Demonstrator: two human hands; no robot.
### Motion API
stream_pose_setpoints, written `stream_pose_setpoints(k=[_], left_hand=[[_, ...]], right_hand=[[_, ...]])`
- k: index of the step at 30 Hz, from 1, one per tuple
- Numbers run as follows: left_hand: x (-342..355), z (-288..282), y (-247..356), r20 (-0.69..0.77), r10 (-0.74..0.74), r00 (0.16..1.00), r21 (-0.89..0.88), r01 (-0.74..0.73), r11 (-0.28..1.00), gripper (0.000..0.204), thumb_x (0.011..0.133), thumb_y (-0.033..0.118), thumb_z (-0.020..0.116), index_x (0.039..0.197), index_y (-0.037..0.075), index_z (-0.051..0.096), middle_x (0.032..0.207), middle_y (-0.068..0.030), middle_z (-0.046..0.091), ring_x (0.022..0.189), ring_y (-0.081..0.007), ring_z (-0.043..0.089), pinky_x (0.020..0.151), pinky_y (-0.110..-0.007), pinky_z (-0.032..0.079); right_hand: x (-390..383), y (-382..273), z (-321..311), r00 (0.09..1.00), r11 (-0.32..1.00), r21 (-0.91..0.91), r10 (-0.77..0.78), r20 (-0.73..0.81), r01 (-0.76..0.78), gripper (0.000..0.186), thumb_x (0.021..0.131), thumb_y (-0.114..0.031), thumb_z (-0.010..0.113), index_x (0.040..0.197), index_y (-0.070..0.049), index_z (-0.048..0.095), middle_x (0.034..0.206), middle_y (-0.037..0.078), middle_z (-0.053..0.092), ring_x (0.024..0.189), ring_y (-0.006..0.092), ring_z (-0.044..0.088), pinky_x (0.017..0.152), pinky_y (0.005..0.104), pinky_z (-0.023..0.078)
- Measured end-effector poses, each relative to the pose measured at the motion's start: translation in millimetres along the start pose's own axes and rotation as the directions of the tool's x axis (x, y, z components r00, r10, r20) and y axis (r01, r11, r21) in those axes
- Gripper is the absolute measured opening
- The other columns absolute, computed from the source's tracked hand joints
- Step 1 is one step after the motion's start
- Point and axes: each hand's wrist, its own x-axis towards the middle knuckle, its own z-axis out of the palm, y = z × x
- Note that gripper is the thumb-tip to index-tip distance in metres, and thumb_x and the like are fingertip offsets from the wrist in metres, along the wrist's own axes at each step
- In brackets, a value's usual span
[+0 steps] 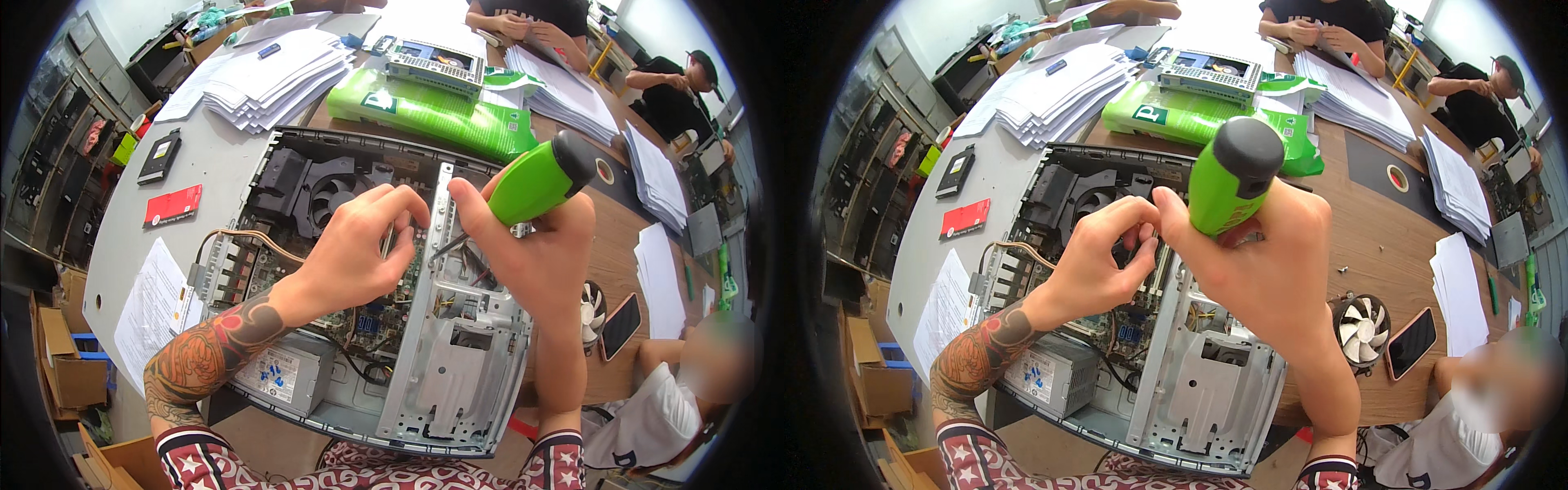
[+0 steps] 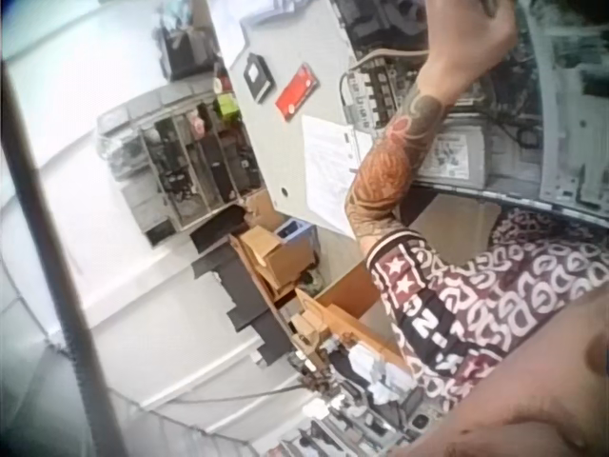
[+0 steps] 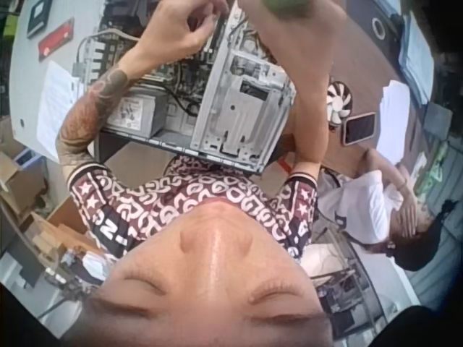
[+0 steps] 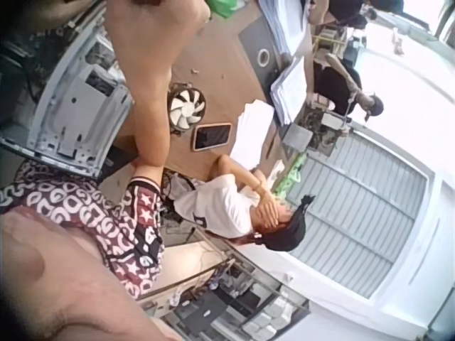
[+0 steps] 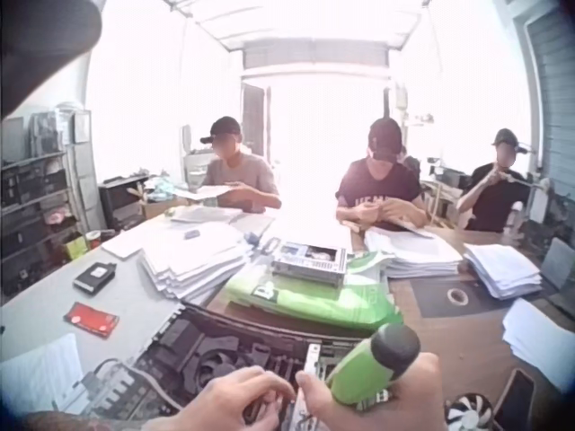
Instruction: The person uses a screwdriver to remove screws from a computer chassis, opens a manual, and cuts a plastic component using a pair of scissors before placing it into the case.
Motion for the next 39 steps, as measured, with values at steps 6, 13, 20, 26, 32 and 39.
stream_pose_setpoints(k=[6,13,20,26,32,39], left_hand=[[0.0,1.4,1.6,0.030,-0.067,0.997,-0.040,0.068,0.997,0.009,0.080,-0.002,0.059,0.089,0.002,0.057,0.076,-0.0080,0.052,0.066,-0.0199,0.051,0.061,-0.034,0.043],[1.5,2.7,1.1,0.000,0.106,0.994,-0.055,-0.106,0.993,0.011,0.082,-0.003,0.062,0.093,0.000,0.060,0.077,-0.0078,0.054,0.067,-0.0190,0.053,0.062,-0.032,0.044],[-0.7,6.2,-0.7,0.034,0.169,0.985,-0.085,-0.166,0.982,0.010,0.081,-0.003,0.064,0.091,-0.001,0.060,0.079,-0.0100,0.055,0.070,-0.0236,0.056,0.063,-0.034,0.045],[-0.7,4.3,-0.1,0.093,0.182,0.979,-0.100,-0.173,0.980,0.012,0.081,-0.004,0.064,0.092,-0.001,0.063,0.084,-0.0120,0.058,0.075,-0.0267,0.058,0.067,-0.035,0.047],[-4.2,5.2,-4.0,0.103,0.182,0.978,-0.086,-0.173,0.981,0.019,0.080,-0.004,0.067,0.099,-0.001,0.066,0.095,-0.0153,0.064,0.087,-0.0318,0.062,0.075,-0.038,0.050],[-4.0,4.4,1.1,0.102,0.118,0.988,-0.195,-0.097,0.976,0.014,0.080,-0.007,0.066,0.093,-0.002,0.065,0.099,-0.0159,0.064,0.090,-0.0315,0.063,0.079,-0.038,0.050]], right_hand=[[-0.7,-9.6,2.5,1.000,0.999,0.039,0.006,-0.027,-0.005,0.019,0.077,-0.003,0.079,0.069,0.000,0.062,0.063,0.001,0.062,0.055,0.0060,0.056,0.051,0.0210,0.041],[-0.4,-9.3,6.0,0.999,0.999,0.022,-0.045,-0.028,0.046,0.021,0.075,-0.004,0.081,0.067,-0.002,0.061,0.059,0.001,0.060,0.052,0.0070,0.055,0.049,0.0219,0.040],[0.7,-5.7,2.9,0.991,0.991,-0.024,-0.135,-0.024,0.135,0.022,0.074,-0.006,0.082,0.066,-0.003,0.062,0.058,0.001,0.060,0.050,0.0062,0.054,0.046,0.0221,0.038],[1.0,2.4,6.7,0.987,0.989,-0.016,-0.150,-0.061,0.149,0.023,0.072,-0.011,0.086,0.069,-0.002,0.064,0.060,0.001,0.062,0.051,0.0063,0.056,0.046,0.0216,0.038],[0.4,9.5,11.1,0.992,0.989,0.088,-0.124,0.015,0.122,0.024,0.070,-0.015,0.088,0.076,-0.002,0.069,0.065,0.003,0.066,0.053,0.0074,0.059,0.047,0.0218,0.042],[2.0,5.6,4.0,0.963,0.971,0.236,-0.084,0.255,0.022,0.014,0.081,-0.009,0.076,0.085,0.001,0.066,0.071,0.008,0.066,0.061,0.0170,0.064,0.055,0.0277,0.048]])
